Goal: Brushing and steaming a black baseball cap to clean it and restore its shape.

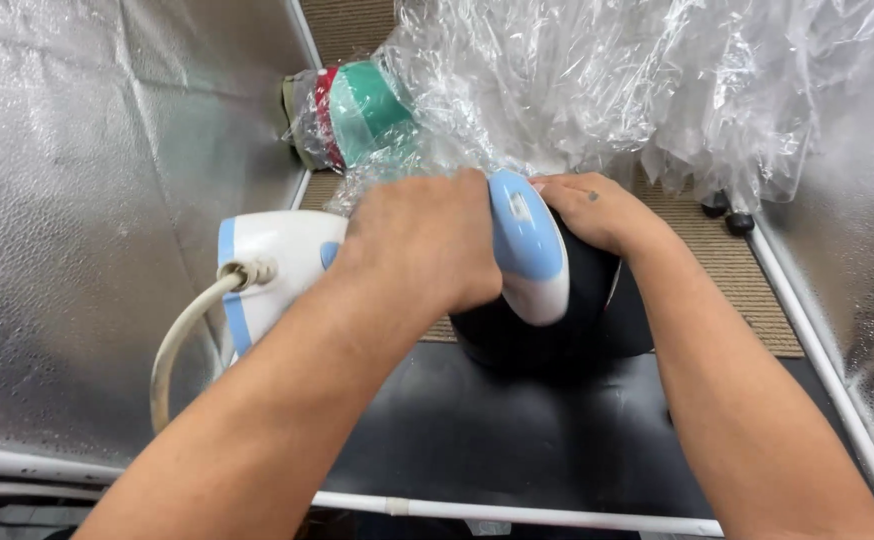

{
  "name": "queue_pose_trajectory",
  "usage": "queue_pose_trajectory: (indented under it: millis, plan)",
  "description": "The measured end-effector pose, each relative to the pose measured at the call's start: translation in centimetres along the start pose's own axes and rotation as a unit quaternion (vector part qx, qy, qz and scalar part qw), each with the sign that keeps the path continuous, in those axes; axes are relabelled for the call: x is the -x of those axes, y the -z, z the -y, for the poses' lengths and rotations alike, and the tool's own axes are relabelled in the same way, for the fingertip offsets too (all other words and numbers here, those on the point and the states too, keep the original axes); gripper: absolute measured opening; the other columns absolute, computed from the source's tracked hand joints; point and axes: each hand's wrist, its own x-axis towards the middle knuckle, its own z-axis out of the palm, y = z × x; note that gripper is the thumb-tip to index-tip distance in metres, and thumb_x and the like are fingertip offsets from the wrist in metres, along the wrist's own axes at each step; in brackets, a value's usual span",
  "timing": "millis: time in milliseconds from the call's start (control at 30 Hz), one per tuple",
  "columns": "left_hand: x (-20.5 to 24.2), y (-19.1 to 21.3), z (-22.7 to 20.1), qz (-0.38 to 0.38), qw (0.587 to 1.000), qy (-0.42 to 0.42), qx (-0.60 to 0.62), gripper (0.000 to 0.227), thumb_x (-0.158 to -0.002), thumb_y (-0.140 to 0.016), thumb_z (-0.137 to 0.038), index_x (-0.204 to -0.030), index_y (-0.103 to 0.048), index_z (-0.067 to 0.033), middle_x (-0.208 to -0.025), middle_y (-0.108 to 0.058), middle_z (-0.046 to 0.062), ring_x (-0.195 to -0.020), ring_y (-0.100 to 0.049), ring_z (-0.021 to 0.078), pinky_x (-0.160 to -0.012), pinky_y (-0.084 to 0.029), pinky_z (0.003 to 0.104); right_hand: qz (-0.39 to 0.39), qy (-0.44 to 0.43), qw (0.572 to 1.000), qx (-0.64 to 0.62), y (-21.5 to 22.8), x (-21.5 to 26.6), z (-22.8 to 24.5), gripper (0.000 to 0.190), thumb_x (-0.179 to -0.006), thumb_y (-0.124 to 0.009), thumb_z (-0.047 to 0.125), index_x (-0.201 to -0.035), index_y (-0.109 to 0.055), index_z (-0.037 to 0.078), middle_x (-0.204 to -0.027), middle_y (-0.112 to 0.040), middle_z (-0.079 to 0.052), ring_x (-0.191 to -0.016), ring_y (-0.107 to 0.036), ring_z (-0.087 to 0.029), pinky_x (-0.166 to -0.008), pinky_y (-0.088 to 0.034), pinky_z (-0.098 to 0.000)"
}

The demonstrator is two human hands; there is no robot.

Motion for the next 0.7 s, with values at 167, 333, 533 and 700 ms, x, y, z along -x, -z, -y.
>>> queue_pose_trajectory:
  millis: [167, 333, 533, 700]
  plan:
    - [0.9, -0.9, 2.4, 0.009, 1.000, -0.009, 0.018, 0.068, -0.080, -0.060, -0.046, -0.134, -0.057, -0.0038, -0.110, -0.074, 0.023, -0.108, -0.070, 0.0468, -0.089, -0.055, 0.063, -0.006, 0.011, 1.000, 0.004, 0.2, -1.6, -2.1, 0.049, -0.095, -0.048, 0.052, -0.135, -0.068, 0.032, -0.142, -0.064, -0.009, -0.139, -0.050, -0.036, -0.113, -0.043, -0.0486]
    - [4.3, -0.7, 5.8, 0.045, 0.995, 0.088, 0.024, 0.082, -0.078, -0.060, -0.052, -0.144, -0.049, -0.0040, -0.120, -0.071, 0.027, -0.117, -0.067, 0.0486, -0.096, -0.052, 0.064, -0.021, 0.008, 1.000, -0.020, -0.5, -1.8, -2.2, 0.044, -0.095, -0.051, 0.050, -0.132, -0.071, 0.035, -0.135, -0.068, -0.009, -0.135, -0.055, -0.036, -0.110, -0.045, -0.0494]
    - [7.5, -4.9, 7.9, 0.085, 0.991, 0.087, 0.048, 0.068, -0.082, -0.062, -0.034, -0.141, -0.048, -0.0045, -0.106, -0.074, 0.029, -0.104, -0.072, 0.0496, -0.087, -0.058, 0.061, -0.045, 0.021, 0.999, -0.023, -0.8, -1.5, -2.9, 0.042, -0.098, -0.052, 0.049, -0.129, -0.074, 0.030, -0.129, -0.071, -0.012, -0.128, -0.060, -0.038, -0.106, -0.047, -0.0497]
    - [6.0, -7.1, 11.2, 0.032, 0.959, 0.197, 0.199, 0.079, -0.077, -0.069, -0.040, -0.142, -0.046, 0.0002, -0.115, -0.070, 0.039, -0.118, -0.064, 0.0558, -0.099, -0.048, 0.066, -0.248, 0.075, 0.963, -0.077, -2.1, -2.2, -7.3, 0.039, -0.105, -0.054, 0.056, -0.113, -0.078, 0.028, -0.103, -0.076, -0.002, -0.107, -0.069, -0.028, -0.093, -0.054, -0.0432]
